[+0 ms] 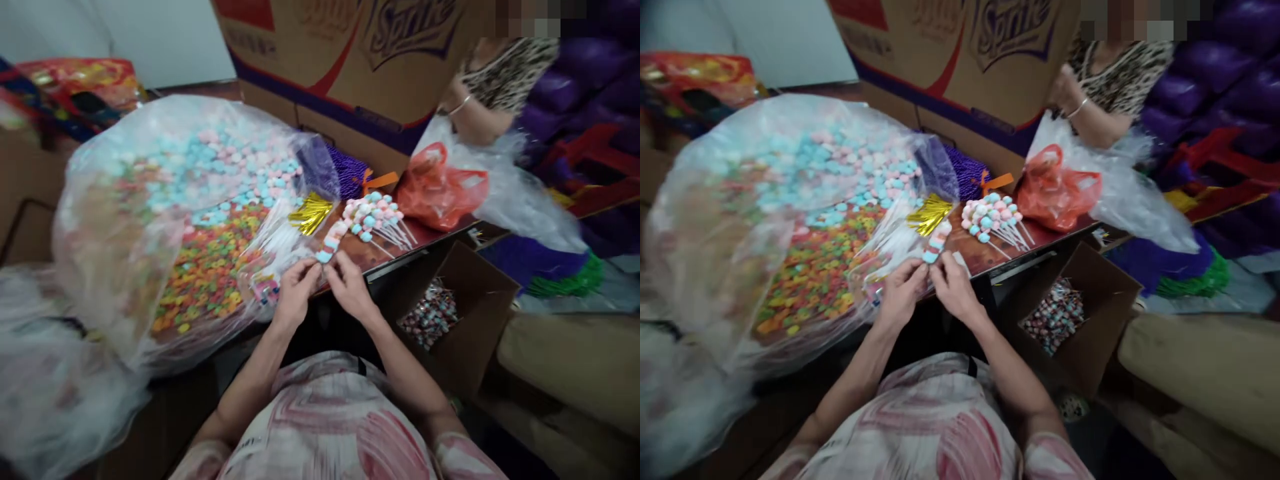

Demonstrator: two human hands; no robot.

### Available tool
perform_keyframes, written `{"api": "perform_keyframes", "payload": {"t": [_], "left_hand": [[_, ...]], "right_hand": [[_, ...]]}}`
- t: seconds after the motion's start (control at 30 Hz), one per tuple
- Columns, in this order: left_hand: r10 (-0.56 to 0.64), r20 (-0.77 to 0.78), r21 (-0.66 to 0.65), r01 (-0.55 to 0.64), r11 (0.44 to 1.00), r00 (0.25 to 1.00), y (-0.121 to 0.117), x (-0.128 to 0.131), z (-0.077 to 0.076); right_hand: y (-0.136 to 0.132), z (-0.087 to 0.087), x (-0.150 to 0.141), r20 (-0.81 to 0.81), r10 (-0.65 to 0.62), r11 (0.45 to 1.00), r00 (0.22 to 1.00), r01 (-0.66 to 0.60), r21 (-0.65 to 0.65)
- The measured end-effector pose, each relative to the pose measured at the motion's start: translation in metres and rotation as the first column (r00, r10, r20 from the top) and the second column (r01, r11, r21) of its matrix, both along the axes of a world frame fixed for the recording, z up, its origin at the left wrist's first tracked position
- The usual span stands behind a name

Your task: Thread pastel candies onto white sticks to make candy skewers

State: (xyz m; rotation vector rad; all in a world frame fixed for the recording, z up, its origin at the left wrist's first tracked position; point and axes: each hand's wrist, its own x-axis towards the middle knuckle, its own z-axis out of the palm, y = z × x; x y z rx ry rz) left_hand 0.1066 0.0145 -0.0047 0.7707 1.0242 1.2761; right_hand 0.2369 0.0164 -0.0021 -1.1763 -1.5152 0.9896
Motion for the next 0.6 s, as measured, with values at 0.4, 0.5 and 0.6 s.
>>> {"api": "perform_keyframes", "payload": {"t": [0.4, 0.5, 0.6], "left_hand": [[0.076, 0.485, -0.462, 0.182, 0.868, 0.871, 0.016, -0.004, 0.008], [0.055, 0.492, -0.466, 0.209, 0.860, 0.869, 0.012, -0.003, 0.012], [0.054, 0.447, -0.434, 0.163, 0.886, 0.893, 0.008, -0.003, 0.011]], "right_hand": [[0.007, -0.027, 0.007, 0.301, -0.233, 0.800, 0.925, 0.006, 0.600], [0.007, -0.031, 0.002, 0.312, -0.327, 0.704, 0.892, 0.010, 0.710], [0.004, -0.032, -0.007, 0.357, -0.355, 0.702, 0.864, -0.005, 0.712]]}}
